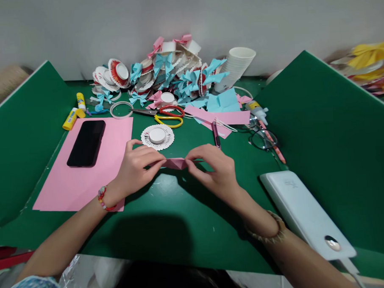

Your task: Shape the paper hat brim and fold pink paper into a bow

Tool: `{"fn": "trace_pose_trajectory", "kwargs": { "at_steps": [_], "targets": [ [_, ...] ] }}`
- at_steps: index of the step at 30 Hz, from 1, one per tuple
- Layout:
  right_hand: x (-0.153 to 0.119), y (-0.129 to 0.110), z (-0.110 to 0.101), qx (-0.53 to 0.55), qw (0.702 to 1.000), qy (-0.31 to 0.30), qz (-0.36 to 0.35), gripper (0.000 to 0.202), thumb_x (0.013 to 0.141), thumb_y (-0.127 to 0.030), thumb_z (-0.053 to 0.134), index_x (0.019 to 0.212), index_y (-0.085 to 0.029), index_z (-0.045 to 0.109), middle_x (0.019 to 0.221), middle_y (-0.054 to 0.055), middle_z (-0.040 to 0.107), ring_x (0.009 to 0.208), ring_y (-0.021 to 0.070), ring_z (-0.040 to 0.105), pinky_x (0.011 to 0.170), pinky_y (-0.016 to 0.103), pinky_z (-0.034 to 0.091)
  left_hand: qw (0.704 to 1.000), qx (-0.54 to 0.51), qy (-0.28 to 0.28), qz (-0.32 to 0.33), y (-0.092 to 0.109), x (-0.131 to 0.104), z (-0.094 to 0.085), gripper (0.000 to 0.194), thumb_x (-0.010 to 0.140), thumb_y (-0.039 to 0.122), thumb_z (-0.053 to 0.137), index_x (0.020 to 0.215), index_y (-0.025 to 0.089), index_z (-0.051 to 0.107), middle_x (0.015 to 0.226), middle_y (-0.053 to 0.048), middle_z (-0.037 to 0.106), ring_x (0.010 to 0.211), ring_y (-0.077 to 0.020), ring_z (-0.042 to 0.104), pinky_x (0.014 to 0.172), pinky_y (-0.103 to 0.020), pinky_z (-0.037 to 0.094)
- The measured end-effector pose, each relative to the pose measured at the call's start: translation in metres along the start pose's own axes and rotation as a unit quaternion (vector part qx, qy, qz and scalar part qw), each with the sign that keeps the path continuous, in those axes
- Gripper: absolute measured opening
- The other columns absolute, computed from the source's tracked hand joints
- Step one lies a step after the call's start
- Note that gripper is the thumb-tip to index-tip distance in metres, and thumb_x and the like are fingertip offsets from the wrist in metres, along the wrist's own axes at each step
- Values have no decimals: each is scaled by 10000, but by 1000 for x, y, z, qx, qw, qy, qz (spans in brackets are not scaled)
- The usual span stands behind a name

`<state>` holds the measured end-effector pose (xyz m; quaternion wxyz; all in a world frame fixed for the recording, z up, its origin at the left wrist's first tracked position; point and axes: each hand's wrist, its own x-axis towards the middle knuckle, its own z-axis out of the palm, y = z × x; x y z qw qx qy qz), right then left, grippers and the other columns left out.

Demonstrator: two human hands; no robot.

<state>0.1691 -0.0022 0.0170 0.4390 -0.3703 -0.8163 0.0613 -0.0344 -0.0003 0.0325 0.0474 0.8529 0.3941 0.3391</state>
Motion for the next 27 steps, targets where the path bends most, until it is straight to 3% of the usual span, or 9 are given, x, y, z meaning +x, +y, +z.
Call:
{"fn": "trace_pose_trajectory", "kwargs": {
  "at_steps": [10, 18, 21, 24, 27],
  "targets": [
    [0, 18, -3, -85, 995, -53, -13, 74, 860, -144, 426, 818, -200, 450, 737, 45, 567, 656, 162, 518, 575, 287, 387, 999, -7, 4, -34, -8, 1, -5, 132, 780, 171, 533, 691, 209, 624, 694, 25, 705, 636, -127, 616, 831, -367, 344],
    [-1, 34, -4, -101, 994, -1, 41, 83, 868, -143, 374, 831, -203, 418, 778, 67, 535, 696, 190, 505, 588, 316, 391, 992, 125, -29, 6, -38, -1, -4, 149, 759, 155, 494, 643, 173, 587, 657, -6, 669, 628, -148, 598, 813, -398, 362],
    [1, 33, -7, -101, 993, 40, 36, 100, 861, -114, 387, 833, -204, 420, 760, 50, 517, 683, 174, 502, 596, 306, 411, 986, 164, 3, -13, -40, 0, -5, 167, 757, 157, 491, 612, 168, 573, 626, -12, 651, 613, -161, 591, 800, -422, 375],
    [2, 27, -9, -89, 992, 93, 7, 124, 846, -85, 417, 843, -209, 432, 751, 31, 514, 700, 162, 519, 624, 300, 433, 994, 45, 62, -80, -27, 3, -6, 157, 790, 187, 496, 667, 166, 590, 638, -11, 650, 611, -149, 601, 731, -371, 424],
    [1, 20, -9, -80, 986, 141, -33, 156, 819, -62, 451, 875, -208, 452, 772, 33, 538, 739, 164, 546, 661, 313, 451, 974, -161, 48, -153, -9, 6, -7, 166, 807, 232, 533, 939, 162, 605, 779, -26, 677, 708, -136, 639, 683, -280, 485]
  ]
}}
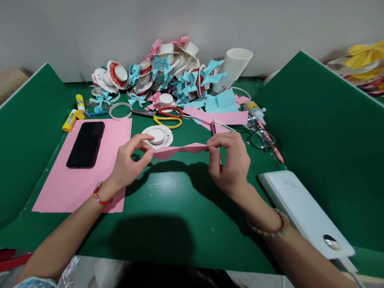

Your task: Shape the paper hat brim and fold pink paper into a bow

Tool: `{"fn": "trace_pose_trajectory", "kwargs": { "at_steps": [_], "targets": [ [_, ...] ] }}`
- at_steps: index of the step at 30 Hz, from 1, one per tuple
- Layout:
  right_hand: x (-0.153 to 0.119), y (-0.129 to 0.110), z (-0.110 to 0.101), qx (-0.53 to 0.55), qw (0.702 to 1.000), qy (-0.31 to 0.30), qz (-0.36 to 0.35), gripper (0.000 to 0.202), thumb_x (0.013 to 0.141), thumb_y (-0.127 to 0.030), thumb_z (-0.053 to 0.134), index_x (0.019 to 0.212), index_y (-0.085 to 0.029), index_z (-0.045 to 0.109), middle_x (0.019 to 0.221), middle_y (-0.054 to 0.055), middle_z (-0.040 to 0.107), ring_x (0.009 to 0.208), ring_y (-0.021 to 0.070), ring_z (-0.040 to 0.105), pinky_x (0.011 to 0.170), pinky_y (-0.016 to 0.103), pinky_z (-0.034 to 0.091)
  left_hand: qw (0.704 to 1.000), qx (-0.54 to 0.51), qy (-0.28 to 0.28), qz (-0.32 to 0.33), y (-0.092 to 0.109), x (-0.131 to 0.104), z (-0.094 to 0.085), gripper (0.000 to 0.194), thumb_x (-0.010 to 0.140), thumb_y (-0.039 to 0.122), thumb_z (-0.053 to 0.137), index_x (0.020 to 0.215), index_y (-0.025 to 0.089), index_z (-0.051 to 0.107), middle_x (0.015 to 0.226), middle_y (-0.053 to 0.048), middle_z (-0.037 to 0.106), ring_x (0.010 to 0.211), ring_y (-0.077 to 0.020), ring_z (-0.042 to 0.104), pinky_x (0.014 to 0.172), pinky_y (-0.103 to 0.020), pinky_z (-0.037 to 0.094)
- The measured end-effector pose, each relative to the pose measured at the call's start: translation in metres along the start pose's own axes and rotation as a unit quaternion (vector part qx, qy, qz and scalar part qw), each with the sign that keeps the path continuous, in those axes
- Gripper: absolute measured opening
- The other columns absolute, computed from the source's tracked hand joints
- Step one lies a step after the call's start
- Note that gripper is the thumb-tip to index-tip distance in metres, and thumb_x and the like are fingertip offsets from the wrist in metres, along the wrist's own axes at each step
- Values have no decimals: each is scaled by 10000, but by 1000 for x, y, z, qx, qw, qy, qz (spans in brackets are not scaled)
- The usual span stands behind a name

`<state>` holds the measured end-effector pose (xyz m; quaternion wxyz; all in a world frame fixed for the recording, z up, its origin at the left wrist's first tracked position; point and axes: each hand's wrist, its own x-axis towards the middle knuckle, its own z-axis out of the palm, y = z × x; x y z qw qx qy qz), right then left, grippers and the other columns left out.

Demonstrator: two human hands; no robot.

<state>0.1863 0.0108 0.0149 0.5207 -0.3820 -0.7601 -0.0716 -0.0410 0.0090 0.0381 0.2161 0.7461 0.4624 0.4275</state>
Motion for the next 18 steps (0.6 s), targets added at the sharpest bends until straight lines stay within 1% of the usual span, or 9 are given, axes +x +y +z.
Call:
{"fn": "trace_pose_trajectory", "kwargs": {
  "at_steps": [1, 3, 6, 8, 12, 15, 17, 18],
  "targets": [
    [0, -3, 0, 3, 1000, 15, -9, 166, 811, -60, 461, 886, -208, 459, 779, 35, 548, 742, 165, 553, 665, 318, 455, 999, -40, -4, -11, 5, -1, 1, 193, 797, 241, 562, 969, 163, 601, 851, -36, 682, 759, -135, 644, 697, -264, 496],
    [-1, -7, -1, 10, 999, 37, -25, 180, 801, -59, 473, 901, -208, 471, 783, 37, 565, 737, 165, 563, 662, 322, 461, 996, -85, 0, -15, 13, -3, 2, 177, 775, 225, 605, 941, 168, 622, 930, -43, 685, 849, -141, 641, 736, -250, 508],
    [-1, -13, -2, 18, 997, 61, -48, 203, 794, -51, 476, 914, -214, 486, 765, 32, 577, 709, 161, 569, 634, 315, 467, 993, -119, 14, -8, 19, -4, 1, 101, 743, 174, 644, 843, 174, 660, 876, -26, 705, 840, -140, 647, 732, -243, 522],
    [-1, -16, -4, 20, 995, 69, -63, 215, 784, -45, 493, 918, -212, 502, 761, 32, 582, 698, 158, 572, 613, 305, 469, 991, -135, 25, 3, 20, -4, 0, 103, 715, 163, 677, 816, 179, 672, 831, -18, 710, 800, -139, 652, 718, -249, 530],
    [-2, -19, -7, 27, 994, 52, -93, 188, 761, -74, 547, 905, -195, 537, 779, 53, 592, 707, 164, 577, 586, 299, 471, 985, -161, 48, 36, 19, -5, 1, 154, 669, 164, 729, 815, 192, 686, 810, -14, 705, 788, -143, 647, 718, -266, 533],
    [-3, -21, -7, 45, 993, 32, -105, 141, 769, -105, 535, 872, -199, 554, 777, 59, 584, 689, 163, 566, 566, 302, 475, 981, -183, 55, 45, 19, -5, 2, 210, 651, 130, 741, 839, 206, 691, 814, -6, 700, 774, -133, 642, 693, -249, 531],
    [-3, -24, -6, 74, 993, 35, -87, 134, 767, -112, 536, 856, -209, 562, 780, 53, 576, 690, 161, 562, 571, 303, 484, 978, -197, 51, 45, 19, -6, 1, 253, 637, 107, 746, 861, 212, 694, 832, -10, 701, 804, -139, 643, 716, -249, 533],
    [-3, -26, -5, 99, 992, 40, -60, 138, 762, -117, 550, 856, -217, 565, 797, 50, 576, 713, 164, 568, 591, 308, 494, 977, -205, 41, 43, 19, -6, 0, 271, 636, 102, 747, 878, 212, 695, 856, -17, 703, 835, -146, 643, 740, -254, 534]
  ]
}}
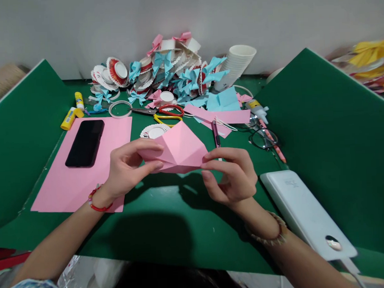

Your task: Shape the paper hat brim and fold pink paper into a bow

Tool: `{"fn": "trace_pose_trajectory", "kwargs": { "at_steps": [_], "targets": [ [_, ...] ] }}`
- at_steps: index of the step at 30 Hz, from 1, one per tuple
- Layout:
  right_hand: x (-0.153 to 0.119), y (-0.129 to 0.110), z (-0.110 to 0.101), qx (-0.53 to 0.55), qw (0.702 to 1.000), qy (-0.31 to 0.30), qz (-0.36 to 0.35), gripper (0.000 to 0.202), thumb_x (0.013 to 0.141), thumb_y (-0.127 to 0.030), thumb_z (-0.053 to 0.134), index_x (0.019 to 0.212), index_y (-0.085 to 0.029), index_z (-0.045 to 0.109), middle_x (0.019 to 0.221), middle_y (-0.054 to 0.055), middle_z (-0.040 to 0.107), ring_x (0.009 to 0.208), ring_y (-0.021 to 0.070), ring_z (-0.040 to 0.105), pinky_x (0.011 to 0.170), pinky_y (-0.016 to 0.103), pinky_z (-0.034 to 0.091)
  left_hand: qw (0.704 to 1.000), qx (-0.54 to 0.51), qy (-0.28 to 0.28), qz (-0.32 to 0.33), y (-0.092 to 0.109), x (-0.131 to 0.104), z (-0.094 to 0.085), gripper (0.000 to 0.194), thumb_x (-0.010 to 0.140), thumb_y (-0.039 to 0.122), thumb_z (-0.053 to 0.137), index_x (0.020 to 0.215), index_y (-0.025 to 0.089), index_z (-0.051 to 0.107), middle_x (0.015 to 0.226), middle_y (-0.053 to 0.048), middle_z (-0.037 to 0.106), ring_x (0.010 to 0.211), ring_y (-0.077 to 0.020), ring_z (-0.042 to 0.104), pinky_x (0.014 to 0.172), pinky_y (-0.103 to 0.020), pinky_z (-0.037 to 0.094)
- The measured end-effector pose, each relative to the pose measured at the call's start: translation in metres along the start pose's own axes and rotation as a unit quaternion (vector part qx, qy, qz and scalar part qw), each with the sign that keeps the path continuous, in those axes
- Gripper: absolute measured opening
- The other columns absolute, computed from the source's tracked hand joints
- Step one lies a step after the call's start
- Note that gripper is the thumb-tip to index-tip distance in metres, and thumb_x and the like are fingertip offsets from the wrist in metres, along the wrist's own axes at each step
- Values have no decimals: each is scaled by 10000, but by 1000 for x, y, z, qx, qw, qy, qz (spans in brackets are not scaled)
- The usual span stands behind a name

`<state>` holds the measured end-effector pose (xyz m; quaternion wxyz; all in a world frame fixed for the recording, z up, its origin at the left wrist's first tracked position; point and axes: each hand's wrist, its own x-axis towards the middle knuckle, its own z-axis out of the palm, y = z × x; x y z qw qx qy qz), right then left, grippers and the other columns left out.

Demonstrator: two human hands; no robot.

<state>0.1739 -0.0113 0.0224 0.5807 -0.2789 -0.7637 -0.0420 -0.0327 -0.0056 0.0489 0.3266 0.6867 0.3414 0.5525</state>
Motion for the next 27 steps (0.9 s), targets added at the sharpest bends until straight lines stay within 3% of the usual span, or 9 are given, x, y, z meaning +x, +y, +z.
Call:
{"fn": "trace_pose_trajectory", "kwargs": {
  "at_steps": [3, 6, 8, 10, 14, 16, 18, 22, 27],
  "targets": [
    [2, -3, 3, 131, 977, -11, 171, 205, 744, -152, 613, 922, -242, 568, 1007, 67, 587, 913, 197, 585, 668, 327, 526, 997, -26, -64, -43, 2, -1, -2, 316, 655, 116, 736, 954, 210, 689, 976, -50, 694, 956, -177, 624, 800, -273, 530],
    [4, -2, 4, 298, 885, -108, 341, 330, 714, -199, 683, 1016, -269, 572, 1233, 63, 546, 1107, 215, 544, 725, 314, 545, 985, -46, -123, -112, 1, -1, -1, 292, 702, 147, 702, 987, 209, 683, 1053, -62, 677, 1036, -192, 597, 830, -279, 523],
    [4, 0, 4, 349, 837, -149, 395, 360, 669, -202, 730, 1000, -279, 610, 1164, 32, 612, 1087, 203, 569, 783, 315, 540, 980, -48, -113, -157, -2, 0, 0, 233, 746, 180, 666, 976, 207, 687, 1058, -59, 678, 1031, -186, 600, 848, -282, 515],
    [3, 2, 6, 338, 822, -138, 436, 312, 637, -196, 755, 924, -272, 659, 1017, 8, 678, 991, 188, 618, 800, 317, 538, 976, -57, -88, -190, -6, 0, 2, 206, 787, 218, 628, 986, 220, 684, 1069, -48, 676, 1022, -174, 604, 862, -280, 508],
    [-3, 4, 9, 285, 815, -48, 502, 251, 611, -212, 767, 850, -251, 705, 931, 9, 710, 875, 178, 648, 757, 317, 547, 968, -89, -115, -203, -13, 1, 1, 369, 705, 238, 714, 1067, 266, 649, 1161, -28, 638, 1111, -189, 560, 896, -278, 497],
    [-4, 4, 9, 280, 806, -28, 520, 290, 607, -228, 769, 891, -243, 710, 943, 21, 713, 822, 172, 657, 728, 323, 556, 968, -66, -129, -203, -14, 2, 0, 452, 631, 227, 768, 1067, 251, 652, 1153, -44, 642, 1108, -212, 561, 888, -295, 508],
    [-4, 4, 8, 270, 809, -21, 522, 322, 607, -226, 767, 924, -231, 710, 925, 28, 719, 750, 164, 663, 695, 332, 566, 973, -37, -114, -199, -15, 2, -1, 409, 611, 236, 776, 1008, 219, 681, 1072, -63, 675, 1029, -218, 604, 816, -306, 542],
    [-1, 2, 6, 209, 848, -13, 486, 310, 604, -190, 768, 909, -224, 720, 842, 22, 731, 688, 159, 660, 677, 337, 566, 985, 9, -68, -159, -16, 3, -3, 286, 616, 238, 769, 892, 189, 714, 893, -63, 711, 818, -180, 648, 684, -290, 557],
    [1, -1, 7, 127, 912, -28, 389, 172, 662, -159, 730, 821, -225, 728, 745, 13, 706, 635, 138, 619, 585, 289, 527, 993, 106, -40, -40, -17, 2, -3, 173, 680, 197, 728, 853, 205, 722, 766, -31, 678, 675, -117, 588, 625, -247, 510]
  ]
}}
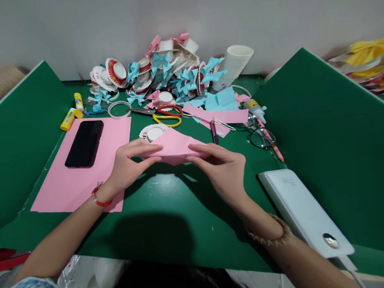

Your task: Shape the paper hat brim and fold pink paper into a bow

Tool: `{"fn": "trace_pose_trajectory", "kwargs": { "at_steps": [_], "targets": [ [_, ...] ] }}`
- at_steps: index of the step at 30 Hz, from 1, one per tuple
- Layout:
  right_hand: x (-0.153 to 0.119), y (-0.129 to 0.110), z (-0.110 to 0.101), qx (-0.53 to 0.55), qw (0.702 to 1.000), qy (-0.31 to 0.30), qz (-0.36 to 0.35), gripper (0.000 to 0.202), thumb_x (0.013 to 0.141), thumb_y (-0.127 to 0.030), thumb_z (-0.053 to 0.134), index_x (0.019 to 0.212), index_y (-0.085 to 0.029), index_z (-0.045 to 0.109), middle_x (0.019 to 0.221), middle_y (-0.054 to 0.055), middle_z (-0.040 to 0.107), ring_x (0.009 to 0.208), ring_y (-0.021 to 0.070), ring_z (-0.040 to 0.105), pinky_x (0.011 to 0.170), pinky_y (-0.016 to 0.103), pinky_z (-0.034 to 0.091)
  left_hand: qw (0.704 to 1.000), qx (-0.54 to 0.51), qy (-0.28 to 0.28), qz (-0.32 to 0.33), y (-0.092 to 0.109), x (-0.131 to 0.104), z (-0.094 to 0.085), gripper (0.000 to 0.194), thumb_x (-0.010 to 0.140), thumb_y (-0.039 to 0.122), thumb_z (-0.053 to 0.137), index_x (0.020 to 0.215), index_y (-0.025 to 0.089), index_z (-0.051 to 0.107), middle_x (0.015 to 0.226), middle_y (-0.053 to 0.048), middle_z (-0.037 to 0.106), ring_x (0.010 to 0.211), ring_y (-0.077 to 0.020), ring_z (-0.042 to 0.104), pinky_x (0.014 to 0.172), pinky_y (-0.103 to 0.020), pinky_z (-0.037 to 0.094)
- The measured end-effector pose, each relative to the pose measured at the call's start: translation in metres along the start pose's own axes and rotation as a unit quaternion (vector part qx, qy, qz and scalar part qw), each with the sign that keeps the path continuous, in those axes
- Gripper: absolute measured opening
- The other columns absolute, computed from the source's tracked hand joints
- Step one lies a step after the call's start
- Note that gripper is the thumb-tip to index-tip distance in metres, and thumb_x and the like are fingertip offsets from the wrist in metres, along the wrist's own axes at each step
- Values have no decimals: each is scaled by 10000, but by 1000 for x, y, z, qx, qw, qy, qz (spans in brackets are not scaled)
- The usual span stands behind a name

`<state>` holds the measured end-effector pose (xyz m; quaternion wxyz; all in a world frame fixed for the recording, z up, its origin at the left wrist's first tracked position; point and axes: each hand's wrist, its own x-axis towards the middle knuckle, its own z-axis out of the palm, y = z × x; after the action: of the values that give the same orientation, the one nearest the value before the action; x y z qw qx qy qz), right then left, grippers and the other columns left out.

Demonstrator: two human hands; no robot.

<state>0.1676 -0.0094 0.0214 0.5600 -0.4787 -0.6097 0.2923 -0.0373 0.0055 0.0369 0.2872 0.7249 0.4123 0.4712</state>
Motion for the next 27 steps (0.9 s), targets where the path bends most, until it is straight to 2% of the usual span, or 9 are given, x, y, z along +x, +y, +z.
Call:
{"fn": "trace_pose_trajectory", "kwargs": {
  "at_steps": [3, 7, 12, 16, 19, 23, 27],
  "targets": [
    [1, 1, 1, -42, 998, 4, -54, 97, 692, -147, 709, 746, -228, 718, 705, 7, 638, 658, 132, 588, 579, 284, 501, 999, 19, 19, 43, 0, 0, 1, 102, 706, 157, 701, 791, 210, 723, 691, -8, 623, 637, -97, 554, 575, -223, 473],
    [2, 3, 2, -77, 992, 14, -104, 81, 695, -141, 702, 689, -220, 686, 792, 17, 563, 769, 148, 569, 636, 306, 503, 998, 13, 25, 48, 1, -1, 2, 92, 711, 121, 688, 751, 201, 713, 685, -3, 626, 636, -94, 551, 566, -220, 454],
    [0, 4, 3, -23, 994, -44, -96, 112, 732, -129, 666, 812, -206, 652, 855, 34, 611, 799, 148, 597, 632, 287, 530, 999, -24, 36, 2, 2, -1, 3, 54, 703, 145, 698, 737, 185, 709, 691, -10, 658, 641, -106, 575, 566, -232, 450],
    [0, 4, 2, -23, 996, -38, -80, 161, 728, -140, 680, 869, -215, 663, 833, 29, 664, 790, 157, 621, 680, 316, 525, 998, -19, 51, -32, 0, 1, -1, 104, 686, 189, 719, 789, 185, 715, 749, -30, 682, 680, -125, 587, 579, -248, 448],
    [2, 3, 0, -36, 996, -14, -78, 114, 737, -122, 660, 808, -210, 675, 759, 18, 674, 692, 141, 619, 617, 295, 517, 999, 7, 31, -6, -3, 2, -3, 146, 694, 202, 714, 840, 195, 712, 788, -35, 683, 709, -133, 593, 635, -269, 471],
    [4, 1, -1, -66, 991, -9, -115, 134, 727, -80, 626, 708, -209, 658, 673, 0, 631, 636, 130, 583, 580, 287, 501, 998, 52, 6, 47, -5, 2, -4, 76, 749, 184, 660, 812, 201, 699, 745, -23, 635, 703, -128, 576, 662, -278, 481],
    [3, 1, 0, -83, 989, 0, -126, 104, 690, -103, 645, 688, -207, 651, 820, 30, 561, 735, 140, 568, 558, 277, 517, 990, 110, 17, 81, -5, 0, -2, 87, 758, 168, 637, 808, 222, 684, 816, -24, 527, 782, -131, 532, 696, -282, 481]
  ]
}}
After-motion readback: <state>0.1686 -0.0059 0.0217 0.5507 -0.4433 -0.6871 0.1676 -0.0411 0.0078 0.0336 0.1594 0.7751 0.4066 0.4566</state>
